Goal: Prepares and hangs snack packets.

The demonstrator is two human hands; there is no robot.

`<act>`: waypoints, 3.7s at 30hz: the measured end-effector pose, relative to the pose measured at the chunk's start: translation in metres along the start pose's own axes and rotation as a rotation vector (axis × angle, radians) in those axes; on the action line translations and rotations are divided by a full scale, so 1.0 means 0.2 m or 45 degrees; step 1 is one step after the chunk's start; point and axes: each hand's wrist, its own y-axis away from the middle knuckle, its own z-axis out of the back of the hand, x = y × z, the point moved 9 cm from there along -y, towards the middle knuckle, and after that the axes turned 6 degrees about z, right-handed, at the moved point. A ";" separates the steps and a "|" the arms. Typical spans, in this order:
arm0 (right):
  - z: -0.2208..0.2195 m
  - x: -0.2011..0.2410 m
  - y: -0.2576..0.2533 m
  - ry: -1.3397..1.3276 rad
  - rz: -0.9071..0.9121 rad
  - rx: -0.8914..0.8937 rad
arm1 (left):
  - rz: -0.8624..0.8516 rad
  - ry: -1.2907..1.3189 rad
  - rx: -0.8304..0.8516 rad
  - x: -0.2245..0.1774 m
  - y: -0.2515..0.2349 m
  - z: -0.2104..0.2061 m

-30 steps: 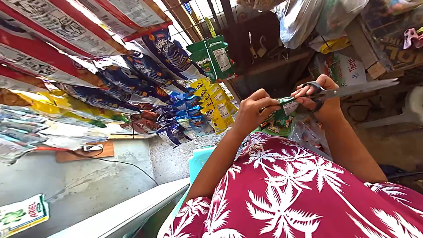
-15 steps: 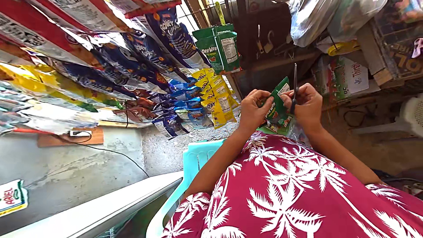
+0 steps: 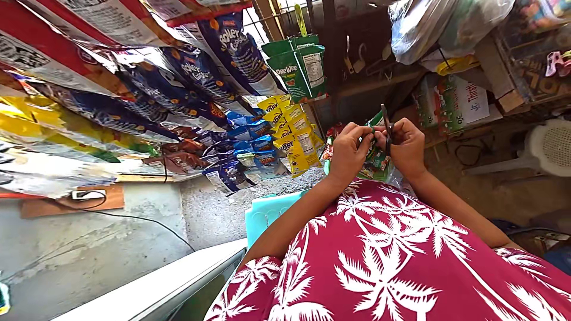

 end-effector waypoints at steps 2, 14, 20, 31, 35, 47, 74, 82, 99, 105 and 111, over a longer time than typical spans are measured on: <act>0.00 0.01 0.00 -0.029 -0.005 0.003 | -0.049 -0.007 0.019 0.00 -0.01 0.01; -0.07 0.04 0.01 0.065 0.057 -0.048 | -0.038 0.044 -0.044 0.05 -0.02 0.11; -0.10 0.08 0.02 0.076 0.149 -0.053 | -0.205 -0.012 0.001 0.02 -0.01 0.13; 0.06 0.16 0.01 0.612 -0.032 0.319 | -0.187 -0.138 0.112 0.05 -0.07 0.18; 0.21 0.09 0.05 1.024 -0.204 0.578 | -0.188 -0.171 0.171 0.04 -0.08 0.18; 0.29 0.16 0.02 1.424 -0.207 0.690 | -0.236 -0.273 0.187 0.02 -0.09 0.15; 0.22 0.26 -0.07 1.576 0.175 0.849 | -0.301 -0.606 0.313 0.01 -0.09 0.11; 0.23 0.24 -0.08 1.489 0.208 0.868 | -0.395 -0.657 0.188 -0.02 -0.07 0.12; 0.22 0.14 -0.09 1.364 0.141 0.977 | -0.337 -0.622 0.202 -0.01 -0.09 0.14; 0.20 0.19 -0.10 1.387 0.255 0.978 | -0.324 -0.627 0.220 0.00 -0.09 0.14; 0.18 0.23 -0.12 1.413 0.306 0.995 | -0.348 -0.635 0.191 -0.01 -0.08 0.15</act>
